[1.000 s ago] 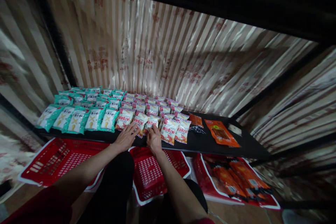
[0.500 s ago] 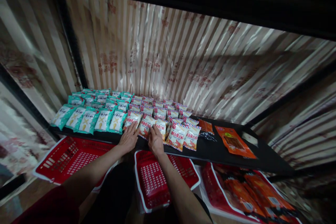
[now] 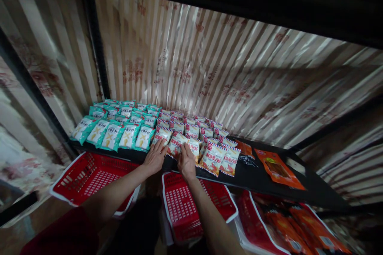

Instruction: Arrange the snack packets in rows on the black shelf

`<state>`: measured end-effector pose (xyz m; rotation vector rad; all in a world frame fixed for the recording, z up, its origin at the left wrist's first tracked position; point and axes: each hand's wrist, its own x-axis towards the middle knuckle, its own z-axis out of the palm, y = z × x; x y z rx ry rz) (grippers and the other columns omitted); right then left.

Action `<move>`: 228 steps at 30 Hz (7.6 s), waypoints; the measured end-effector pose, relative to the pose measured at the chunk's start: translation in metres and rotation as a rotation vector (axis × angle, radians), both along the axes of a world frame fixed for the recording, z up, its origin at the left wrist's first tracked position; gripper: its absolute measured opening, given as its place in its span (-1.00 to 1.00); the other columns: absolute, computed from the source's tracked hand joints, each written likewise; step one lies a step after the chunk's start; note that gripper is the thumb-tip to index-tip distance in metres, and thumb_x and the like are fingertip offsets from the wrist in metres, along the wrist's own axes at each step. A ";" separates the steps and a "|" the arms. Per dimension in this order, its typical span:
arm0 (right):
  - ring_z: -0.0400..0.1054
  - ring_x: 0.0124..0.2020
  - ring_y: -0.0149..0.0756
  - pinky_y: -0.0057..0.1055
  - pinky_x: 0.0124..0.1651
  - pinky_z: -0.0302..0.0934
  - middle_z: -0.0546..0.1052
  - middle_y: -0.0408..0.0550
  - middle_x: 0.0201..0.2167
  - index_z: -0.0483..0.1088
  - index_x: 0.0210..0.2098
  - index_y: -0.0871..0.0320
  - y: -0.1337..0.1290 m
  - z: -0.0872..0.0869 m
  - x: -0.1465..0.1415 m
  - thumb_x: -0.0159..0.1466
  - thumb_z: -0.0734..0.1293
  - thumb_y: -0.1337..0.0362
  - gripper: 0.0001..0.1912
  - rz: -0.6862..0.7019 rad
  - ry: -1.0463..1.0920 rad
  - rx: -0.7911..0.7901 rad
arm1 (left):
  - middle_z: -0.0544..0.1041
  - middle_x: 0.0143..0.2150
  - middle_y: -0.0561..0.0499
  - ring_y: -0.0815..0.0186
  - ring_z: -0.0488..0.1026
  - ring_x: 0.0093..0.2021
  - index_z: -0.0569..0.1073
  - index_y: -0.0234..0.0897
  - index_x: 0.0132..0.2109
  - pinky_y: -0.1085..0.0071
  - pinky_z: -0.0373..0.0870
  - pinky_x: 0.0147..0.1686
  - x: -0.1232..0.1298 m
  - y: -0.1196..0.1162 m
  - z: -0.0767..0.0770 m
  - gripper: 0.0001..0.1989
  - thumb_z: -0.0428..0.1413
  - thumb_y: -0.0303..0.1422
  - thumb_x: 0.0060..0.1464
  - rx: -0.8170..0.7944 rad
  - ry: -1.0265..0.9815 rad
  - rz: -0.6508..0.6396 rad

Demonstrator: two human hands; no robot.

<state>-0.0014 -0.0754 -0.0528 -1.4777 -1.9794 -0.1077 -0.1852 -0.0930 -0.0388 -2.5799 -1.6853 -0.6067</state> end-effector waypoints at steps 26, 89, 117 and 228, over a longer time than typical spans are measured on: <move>0.10 0.24 -0.17 -0.21 0.24 0.07 0.27 0.22 0.19 0.19 0.19 0.35 -0.043 0.029 -0.070 0.09 0.19 0.52 -0.36 0.192 -0.001 -0.246 | -0.16 0.38 -0.33 0.04 -0.23 0.37 0.08 -0.56 0.25 0.14 -0.01 0.26 -0.007 -0.016 -0.002 -0.33 0.01 -0.44 -0.01 -0.166 0.066 0.019; -0.10 0.33 -0.17 -0.12 0.28 0.02 0.10 0.09 0.29 0.13 0.24 0.20 0.014 0.035 -0.122 0.27 0.09 0.42 -0.46 0.250 -0.007 -0.034 | 0.03 0.35 -0.19 0.05 -0.21 0.37 0.24 -0.32 0.22 0.02 -0.10 0.27 -0.095 0.013 0.023 -0.52 -0.09 -0.41 0.15 0.298 -0.088 0.303; -0.20 0.34 -0.08 -0.07 0.23 -0.05 0.02 0.16 0.32 0.07 0.26 0.20 0.029 0.023 -0.224 0.35 0.08 0.23 -0.49 0.265 -0.183 -0.030 | -0.04 0.37 -0.17 -0.01 -0.17 0.36 0.15 -0.15 0.27 -0.03 -0.10 0.25 -0.183 0.005 0.003 -0.47 -0.03 -0.32 0.16 0.183 -0.028 0.420; 0.39 -0.01 -0.10 -0.14 0.02 0.30 0.50 0.18 -0.06 0.41 -0.03 0.29 0.134 0.053 -0.226 0.34 0.12 0.22 -0.62 0.291 0.035 0.080 | 0.22 0.26 -0.21 -0.02 0.12 0.25 0.26 -0.37 0.17 0.03 0.05 0.16 -0.160 0.107 0.054 -0.55 -0.13 -0.31 0.17 -0.017 0.115 0.268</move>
